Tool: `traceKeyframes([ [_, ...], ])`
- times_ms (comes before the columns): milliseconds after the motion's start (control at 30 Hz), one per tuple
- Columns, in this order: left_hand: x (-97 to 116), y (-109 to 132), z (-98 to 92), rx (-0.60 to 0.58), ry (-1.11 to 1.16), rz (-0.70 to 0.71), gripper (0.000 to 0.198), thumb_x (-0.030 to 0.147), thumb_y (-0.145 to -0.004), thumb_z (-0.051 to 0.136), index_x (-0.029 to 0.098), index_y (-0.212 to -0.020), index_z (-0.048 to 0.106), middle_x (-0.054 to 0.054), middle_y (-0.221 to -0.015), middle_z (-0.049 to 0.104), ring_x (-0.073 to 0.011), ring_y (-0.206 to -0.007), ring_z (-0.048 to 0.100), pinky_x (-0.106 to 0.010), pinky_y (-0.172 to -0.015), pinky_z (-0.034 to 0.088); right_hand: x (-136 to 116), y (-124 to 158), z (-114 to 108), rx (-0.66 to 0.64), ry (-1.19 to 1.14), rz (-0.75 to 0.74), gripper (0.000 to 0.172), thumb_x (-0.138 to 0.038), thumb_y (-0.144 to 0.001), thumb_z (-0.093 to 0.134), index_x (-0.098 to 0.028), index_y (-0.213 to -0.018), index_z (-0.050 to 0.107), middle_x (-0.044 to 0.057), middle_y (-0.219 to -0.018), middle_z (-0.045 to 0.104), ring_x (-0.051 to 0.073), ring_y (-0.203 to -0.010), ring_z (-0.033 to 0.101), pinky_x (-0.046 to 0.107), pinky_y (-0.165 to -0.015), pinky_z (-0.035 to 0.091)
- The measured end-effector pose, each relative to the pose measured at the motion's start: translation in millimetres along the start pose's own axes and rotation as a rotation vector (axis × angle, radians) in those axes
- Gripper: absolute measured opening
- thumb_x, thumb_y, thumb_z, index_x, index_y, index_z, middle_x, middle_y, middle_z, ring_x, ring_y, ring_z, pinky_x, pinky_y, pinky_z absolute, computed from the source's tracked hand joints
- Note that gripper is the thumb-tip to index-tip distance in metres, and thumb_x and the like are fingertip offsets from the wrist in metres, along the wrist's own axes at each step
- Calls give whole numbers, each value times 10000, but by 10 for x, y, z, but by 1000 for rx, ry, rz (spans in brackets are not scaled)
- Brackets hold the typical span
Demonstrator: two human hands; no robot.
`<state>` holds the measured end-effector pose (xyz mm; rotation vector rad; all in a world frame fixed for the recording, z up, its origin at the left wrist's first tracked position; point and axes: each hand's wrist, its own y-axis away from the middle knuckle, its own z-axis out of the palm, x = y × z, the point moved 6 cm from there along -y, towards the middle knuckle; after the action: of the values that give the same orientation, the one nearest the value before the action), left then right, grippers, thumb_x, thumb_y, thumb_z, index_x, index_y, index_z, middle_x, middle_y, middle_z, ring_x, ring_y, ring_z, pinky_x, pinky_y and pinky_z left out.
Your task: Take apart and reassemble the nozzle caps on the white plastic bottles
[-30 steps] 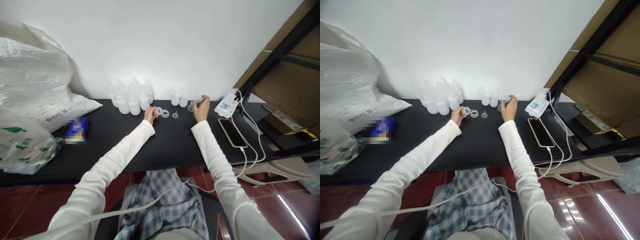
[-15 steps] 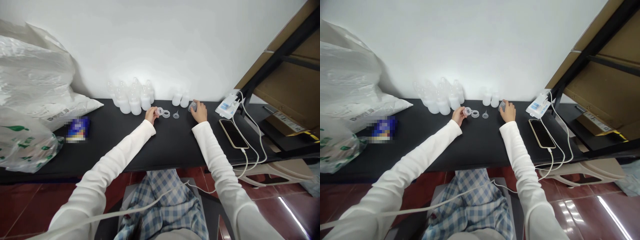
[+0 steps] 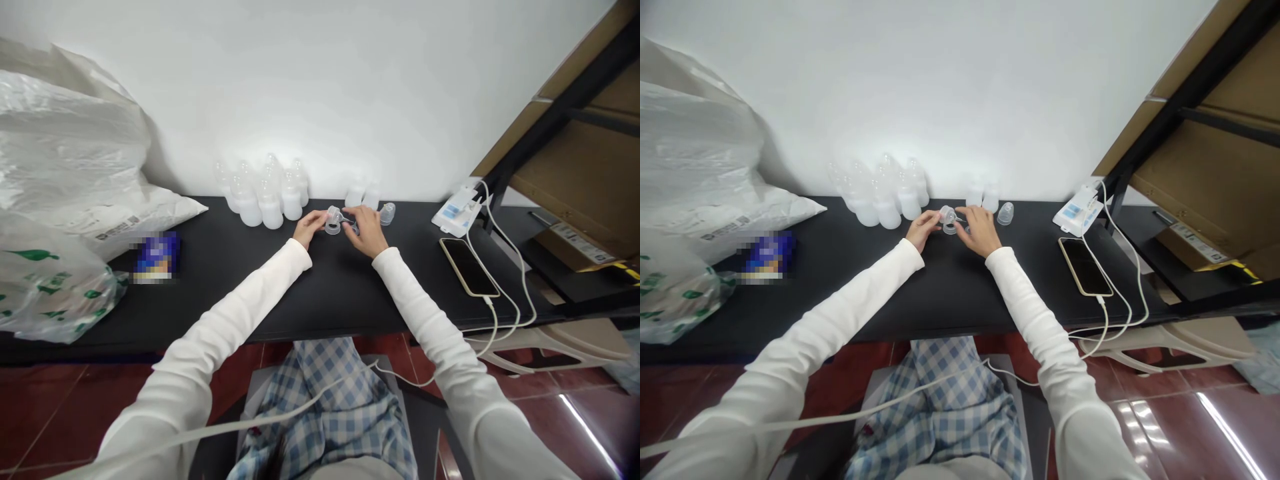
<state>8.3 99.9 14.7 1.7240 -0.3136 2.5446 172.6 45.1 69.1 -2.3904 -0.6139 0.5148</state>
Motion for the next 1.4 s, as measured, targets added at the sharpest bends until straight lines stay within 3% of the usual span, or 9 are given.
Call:
traceKeyframes([
  [167, -11, 36, 94, -121, 31, -48, 430, 444, -583, 924, 168, -767, 651, -11, -853, 730, -124, -801, 684, -234, -724, 555, -98, 6, 124, 21, -213, -24, 337, -429, -1000, 473, -185, -1216, 557, 141, -1116, 649, 259, -1029, 606, 426, -917, 495],
  [300, -52, 31, 67, -87, 76, -120, 573, 418, -518, 961, 190, -836, 542, 18, -737, 706, -124, -688, 690, -250, -661, 566, -62, 14, 172, 35, -365, -5, 284, -417, -999, 473, -208, -1175, 552, 115, -1098, 642, 225, -977, 615, 394, -854, 544],
  [500, 20, 43, 99, -100, -29, -28, 435, 451, -677, 872, 179, -940, 657, 25, -674, 672, -80, -518, 586, -218, -539, 504, -94, 11, 211, 55, -468, 30, 224, -365, -965, 520, -211, -1126, 547, 73, -1057, 646, 168, -879, 627, 343, -826, 564],
  [633, 46, 48, 129, -113, -117, 16, 315, 469, -780, 790, 169, -795, 692, 29, -580, 600, -58, -444, 477, -205, -459, 404, -142, 21, 231, 16, -421, -12, 137, -291, -956, 498, -223, -1056, 562, 53, -1014, 656, 161, -853, 609, 333, -816, 548],
  [800, 5, 42, 141, -112, -129, 6, 427, 551, -811, 739, 186, -664, 572, 38, -491, 515, -56, -393, 399, -205, -402, 293, -211, 33, 217, -30, -317, -98, 137, -226, -979, 437, -226, -1005, 571, 46, -943, 651, 168, -845, 593, 323, -820, 528],
  [1100, -119, 46, 200, -144, -9, -242, 563, 700, -815, 633, 202, -589, 499, 62, -370, 307, -43, -320, 215, -196, -352, 127, -331, 2, 115, -132, -49, -278, 270, -246, -1044, 347, -228, -1044, 616, 84, -959, 670, 220, -902, 604, 357, -832, 508],
  [1267, -122, -95, -110, 92, 31, -324, 537, 675, -898, 521, 213, -627, 487, 68, -370, 302, -63, -317, 249, -217, -360, 190, 31, -23, -199, 82, 79, -121, 305, -279, -1043, 348, -245, -1012, 650, 81, -941, 653, 234, -912, 596, 387, -845, 494],
  [1333, -73, -128, -264, 245, -46, -247, 436, 579, -909, 568, 207, -696, 491, 46, -443, 450, -75, -376, 379, -219, -414, 283, 253, -12, -304, 154, 189, 15, 278, -282, -1021, 386, -234, -1014, 659, 88, -906, 637, 250, -880, 582, 403, -829, 476],
  [1400, 2, -121, -347, 336, -184, -107, 319, 453, -868, 668, 205, -775, 491, 25, -574, 576, -89, -495, 508, -221, -512, 377, 431, 5, -299, 101, 270, 103, 229, -259, -974, 460, -213, -1064, 665, 101, -908, 640, 266, -876, 580, 407, -815, 460],
])
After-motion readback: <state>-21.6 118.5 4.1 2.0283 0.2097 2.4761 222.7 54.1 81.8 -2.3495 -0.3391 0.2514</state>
